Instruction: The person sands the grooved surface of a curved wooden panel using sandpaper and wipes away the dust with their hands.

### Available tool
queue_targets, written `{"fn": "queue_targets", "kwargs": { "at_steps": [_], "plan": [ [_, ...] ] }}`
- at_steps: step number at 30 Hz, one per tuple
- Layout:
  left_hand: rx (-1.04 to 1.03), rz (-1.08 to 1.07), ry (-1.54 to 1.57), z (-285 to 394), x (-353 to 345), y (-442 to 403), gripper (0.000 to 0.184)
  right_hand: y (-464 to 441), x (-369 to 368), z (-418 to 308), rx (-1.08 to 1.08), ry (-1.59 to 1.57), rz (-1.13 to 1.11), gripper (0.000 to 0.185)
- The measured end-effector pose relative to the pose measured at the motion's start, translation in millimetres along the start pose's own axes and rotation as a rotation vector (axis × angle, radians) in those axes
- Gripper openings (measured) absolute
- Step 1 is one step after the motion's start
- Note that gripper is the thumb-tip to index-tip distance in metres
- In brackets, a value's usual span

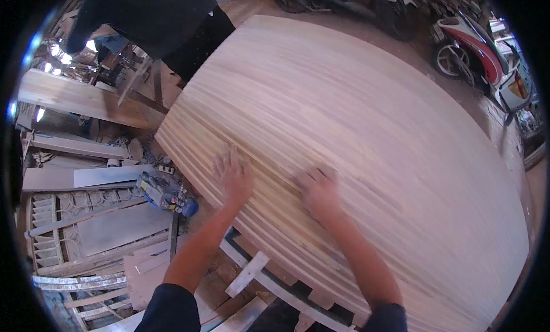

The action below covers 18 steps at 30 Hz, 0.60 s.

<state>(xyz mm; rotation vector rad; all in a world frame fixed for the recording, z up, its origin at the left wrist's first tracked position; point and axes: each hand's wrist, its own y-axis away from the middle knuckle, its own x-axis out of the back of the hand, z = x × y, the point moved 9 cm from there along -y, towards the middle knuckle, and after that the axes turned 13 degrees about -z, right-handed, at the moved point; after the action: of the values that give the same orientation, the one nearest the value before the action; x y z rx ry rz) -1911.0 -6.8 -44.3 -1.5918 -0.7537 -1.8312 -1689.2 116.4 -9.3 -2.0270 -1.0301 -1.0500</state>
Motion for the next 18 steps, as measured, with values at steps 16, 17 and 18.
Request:
{"fn": "queue_targets", "kwargs": {
  "at_steps": [16,17,18],
  "plan": [
    [0.001,-0.051,0.07,5.7,4.0,1.8,0.066,-9.9,19.7,-13.8,0.059,-0.047,0.055,0.016],
    [-0.01,-0.029,0.066,5.1,6.1,0.2,0.067,2.5,23.4,-9.2,0.033,-0.039,0.05,0.015],
    [-0.01,-0.027,0.067,3.4,5.6,-1.6,0.067,25.1,30.0,-0.2,0.011,-0.029,0.043,0.014]
  ]
}}
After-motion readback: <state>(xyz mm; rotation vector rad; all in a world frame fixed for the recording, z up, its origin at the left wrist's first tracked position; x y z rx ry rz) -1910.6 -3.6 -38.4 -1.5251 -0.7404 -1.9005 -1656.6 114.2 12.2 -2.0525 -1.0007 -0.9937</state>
